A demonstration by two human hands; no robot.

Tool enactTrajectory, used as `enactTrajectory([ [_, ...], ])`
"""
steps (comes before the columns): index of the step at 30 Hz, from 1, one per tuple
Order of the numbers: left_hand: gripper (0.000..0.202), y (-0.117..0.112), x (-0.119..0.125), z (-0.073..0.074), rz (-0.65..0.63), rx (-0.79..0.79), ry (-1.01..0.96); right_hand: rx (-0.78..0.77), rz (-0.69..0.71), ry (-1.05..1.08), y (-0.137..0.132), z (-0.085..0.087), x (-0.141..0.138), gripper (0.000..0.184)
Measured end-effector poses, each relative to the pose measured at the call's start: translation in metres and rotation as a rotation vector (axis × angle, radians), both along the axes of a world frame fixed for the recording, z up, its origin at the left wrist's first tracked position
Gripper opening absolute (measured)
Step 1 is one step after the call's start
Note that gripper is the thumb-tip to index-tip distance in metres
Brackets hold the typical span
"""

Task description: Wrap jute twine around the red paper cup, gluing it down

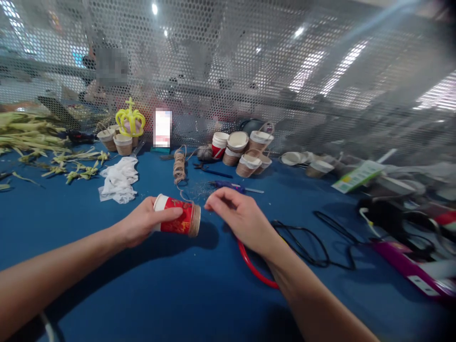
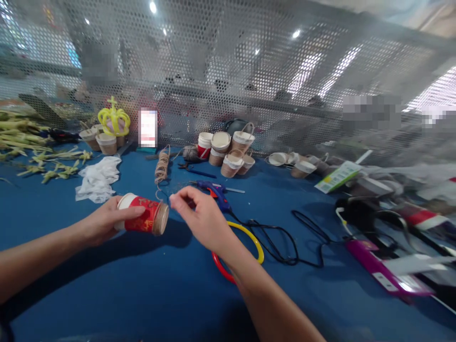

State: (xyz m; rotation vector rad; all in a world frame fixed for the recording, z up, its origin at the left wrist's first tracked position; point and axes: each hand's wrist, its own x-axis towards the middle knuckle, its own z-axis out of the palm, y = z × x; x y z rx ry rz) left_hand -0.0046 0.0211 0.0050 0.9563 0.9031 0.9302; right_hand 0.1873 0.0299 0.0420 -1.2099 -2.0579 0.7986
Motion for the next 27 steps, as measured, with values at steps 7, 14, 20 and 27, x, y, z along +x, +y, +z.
enactTrajectory([
  [7, 0.02, -0.007, 0.003, -0.003, -0.113, 0.182, 0.169, -0.095, 0.124, 0.062, 0.001, -0.01, -0.005, 0.029],
  [14, 0.027, -0.007, 0.002, -0.01, -0.109, 0.191, 0.258, -0.156, 0.247, 0.203, -0.014, -0.011, -0.015, 0.03],
  [20, 0.025, -0.005, 0.007, -0.012, -0.022, 0.127, 0.247, -0.166, 0.308, 0.205, -0.021, -0.016, -0.019, 0.035],
  [27, 0.029, -0.001, 0.005, -0.015, 0.023, 0.072, 0.308, -0.025, -0.004, 0.08, 0.01, -0.005, 0.001, 0.027],
])
